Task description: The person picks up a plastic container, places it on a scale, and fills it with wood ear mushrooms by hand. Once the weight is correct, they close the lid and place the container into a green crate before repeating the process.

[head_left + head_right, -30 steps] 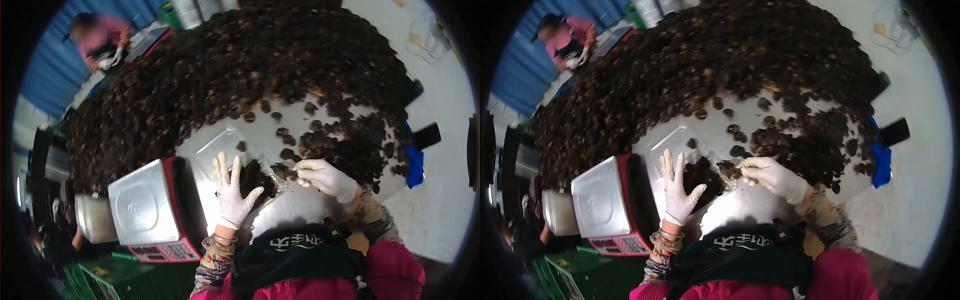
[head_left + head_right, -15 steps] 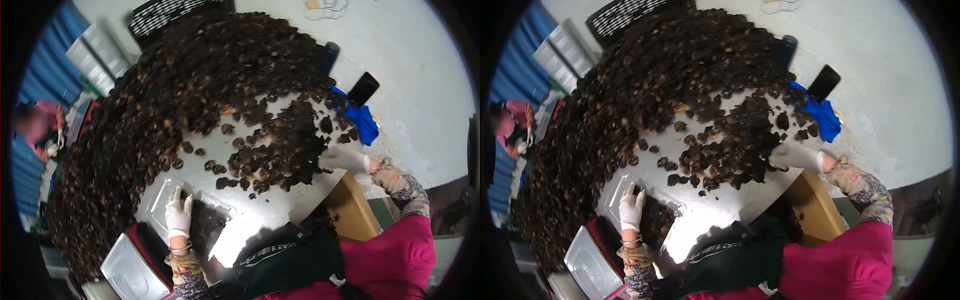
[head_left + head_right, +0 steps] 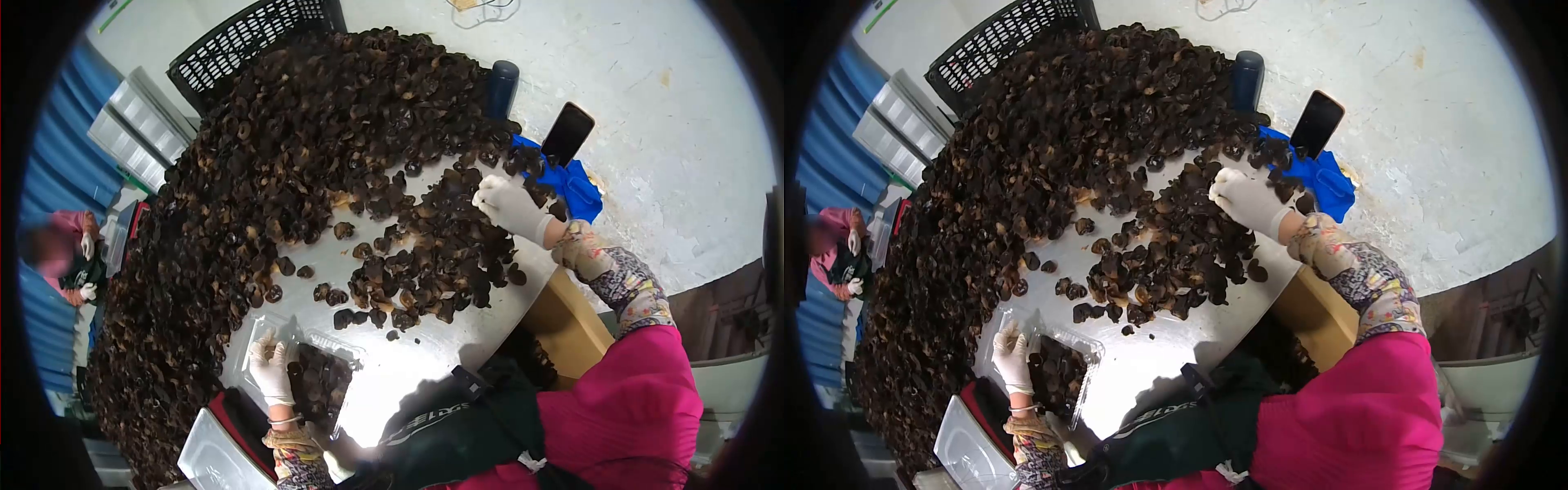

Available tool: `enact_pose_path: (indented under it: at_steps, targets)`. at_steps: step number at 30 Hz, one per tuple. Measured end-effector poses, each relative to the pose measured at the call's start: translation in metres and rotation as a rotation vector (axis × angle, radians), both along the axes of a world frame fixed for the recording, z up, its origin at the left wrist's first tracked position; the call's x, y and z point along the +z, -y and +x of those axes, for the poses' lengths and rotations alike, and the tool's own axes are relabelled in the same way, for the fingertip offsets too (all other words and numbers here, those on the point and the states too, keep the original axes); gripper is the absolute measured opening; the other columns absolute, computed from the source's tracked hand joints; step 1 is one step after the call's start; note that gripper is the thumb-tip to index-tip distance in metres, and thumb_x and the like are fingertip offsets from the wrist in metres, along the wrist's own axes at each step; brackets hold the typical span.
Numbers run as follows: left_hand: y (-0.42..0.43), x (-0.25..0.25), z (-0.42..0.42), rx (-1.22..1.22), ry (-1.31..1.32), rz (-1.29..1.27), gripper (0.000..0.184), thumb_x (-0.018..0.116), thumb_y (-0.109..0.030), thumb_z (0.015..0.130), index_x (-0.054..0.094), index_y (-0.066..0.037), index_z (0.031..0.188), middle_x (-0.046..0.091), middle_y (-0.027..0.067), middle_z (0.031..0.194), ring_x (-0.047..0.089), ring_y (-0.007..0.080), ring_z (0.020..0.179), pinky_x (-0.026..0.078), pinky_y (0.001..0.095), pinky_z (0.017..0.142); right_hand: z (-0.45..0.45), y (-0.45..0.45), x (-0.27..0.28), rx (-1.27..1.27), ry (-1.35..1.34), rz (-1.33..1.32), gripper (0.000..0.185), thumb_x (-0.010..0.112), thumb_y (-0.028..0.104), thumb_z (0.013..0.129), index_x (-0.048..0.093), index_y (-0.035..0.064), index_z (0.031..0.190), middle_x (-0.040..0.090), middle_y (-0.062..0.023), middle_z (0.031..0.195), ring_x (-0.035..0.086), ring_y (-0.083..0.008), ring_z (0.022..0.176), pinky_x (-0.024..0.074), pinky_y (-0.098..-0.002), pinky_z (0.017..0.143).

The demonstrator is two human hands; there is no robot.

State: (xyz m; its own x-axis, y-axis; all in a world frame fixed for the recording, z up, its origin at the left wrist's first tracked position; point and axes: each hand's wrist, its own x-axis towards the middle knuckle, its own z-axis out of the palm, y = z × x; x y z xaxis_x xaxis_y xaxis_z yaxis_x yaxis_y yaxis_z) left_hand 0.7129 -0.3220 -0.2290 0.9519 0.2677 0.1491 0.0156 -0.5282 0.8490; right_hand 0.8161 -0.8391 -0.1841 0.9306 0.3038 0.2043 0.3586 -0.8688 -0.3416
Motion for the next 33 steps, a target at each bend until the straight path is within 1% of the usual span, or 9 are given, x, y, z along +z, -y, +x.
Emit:
enact_pose_path:
  at_steps: [6, 8, 12, 14, 16, 19, 22, 26, 33]
  targets:
    - [0.026, 0.05, -0.047, -0.007, 0.031, 0.072, 0.033, 0.063, 0.005, 0.081, 0.065, -0.001, 0.113, 0.06, 0.0054, 0.096, 0.058, 0.0142, 0.084, 0.048, 0.0272, 0.079, -0.019, -0.003, 0.017, -0.005, -0.042, 0.118, 0.015, 0.06, 0.015, 0.087, 0.065, 0.0063, 0.098, 0.057, -0.0086, 0.1, 0.058, -0.0283, 0.096, 0.0484, -0.0396, 0.082]
    - [0.038, 0.057, -0.064, -0.351, 0.072, 0.536, 0.044, 0.064, -0.023, 0.088, 0.056, -0.007, 0.129, 0.054, 0.0149, 0.128, 0.048, 0.0322, 0.12, 0.035, 0.0434, 0.105, -0.011, 0.0, -0.005, 0.078, 0.057, -0.184, 0.016, 0.061, 0.016, 0.086, 0.065, 0.0064, 0.097, 0.057, -0.0083, 0.102, 0.058, -0.0286, 0.097, 0.0485, -0.0396, 0.083]
    - [0.053, 0.039, -0.092, -0.573, -0.198, 0.821, 0.066, 0.043, -0.054, 0.092, 0.044, -0.011, 0.141, 0.033, 0.0158, 0.15, 0.027, 0.0357, 0.14, 0.011, 0.0505, 0.116, 0.004, 0.016, 0.002, 0.029, 0.139, 0.09, 0.017, 0.062, 0.016, 0.086, 0.064, 0.0053, 0.098, 0.06, -0.0112, 0.1, 0.06, -0.0297, 0.092, 0.0496, -0.0385, 0.079]
    - [0.051, 0.037, -0.096, -0.534, -0.203, 0.83, 0.06, 0.039, -0.049, 0.095, 0.047, -0.009, 0.139, 0.035, 0.0156, 0.149, 0.029, 0.0346, 0.139, 0.012, 0.0502, 0.115, 0.007, 0.028, 0.022, 0.009, 0.037, 0.381, 0.015, 0.061, 0.017, 0.09, 0.06, 0.004, 0.096, 0.06, -0.0083, 0.082, 0.063, -0.0181, 0.078, 0.0492, -0.0307, 0.072]
    - [0.047, 0.033, -0.096, -0.518, -0.188, 0.825, 0.058, 0.039, -0.047, 0.096, 0.047, -0.008, 0.138, 0.036, 0.0162, 0.148, 0.03, 0.0348, 0.139, 0.013, 0.0499, 0.115, 0.0, 0.031, 0.069, -0.297, -0.432, 0.813, 0.016, 0.062, 0.019, 0.091, 0.059, 0.0056, 0.098, 0.06, -0.002, 0.083, 0.06, -0.0096, 0.077, 0.0465, -0.0252, 0.068]
    - [0.05, 0.034, -0.095, -0.493, -0.16, 0.818, 0.058, 0.038, -0.045, 0.096, 0.046, -0.006, 0.138, 0.037, 0.0162, 0.148, 0.031, 0.0342, 0.138, 0.014, 0.0497, 0.115, -0.014, 0.053, 0.071, -0.163, -0.449, 1.22, 0.021, 0.059, 0.023, 0.093, 0.059, 0.0043, 0.103, 0.061, 0.0011, 0.087, 0.057, -0.0081, 0.074, 0.0437, -0.0226, 0.063]
    - [0.054, 0.036, -0.094, -0.496, -0.155, 0.845, 0.057, 0.036, -0.045, 0.097, 0.046, -0.006, 0.138, 0.037, 0.0164, 0.148, 0.03, 0.0342, 0.139, 0.014, 0.0496, 0.115, -0.015, 0.097, -0.037, -0.161, -0.052, -0.155, 0.011, 0.06, 0.013, 0.09, 0.062, 0.0037, 0.095, 0.059, -0.001, 0.076, 0.057, -0.0089, 0.069, 0.0446, -0.0229, 0.06]
    - [0.05, 0.03, -0.094, -0.497, -0.154, 0.871, 0.056, 0.035, -0.044, 0.097, 0.048, -0.005, 0.136, 0.038, 0.0162, 0.148, 0.029, 0.0335, 0.14, 0.014, 0.049, 0.115, -0.012, 0.057, 0.023, -0.45, -0.445, 0.709, 0.014, 0.056, 0.015, 0.095, 0.06, 0.006, 0.085, 0.058, 0.0025, 0.072, 0.055, -0.0042, 0.065, 0.0424, -0.0202, 0.056]
    - [0.059, 0.044, -0.097, -0.258, 0.112, 0.568, 0.044, 0.046, -0.036, 0.097, 0.055, -0.003, 0.124, 0.049, 0.0171, 0.137, 0.038, 0.0372, 0.133, 0.025, 0.0477, 0.112, -0.021, -0.009, 0.04, -0.112, -0.579, 0.904, 0.017, 0.055, 0.021, 0.095, 0.059, 0.0051, 0.09, 0.063, -0.0019, 0.076, 0.057, -0.0062, 0.066, 0.0443, -0.0212, 0.06]
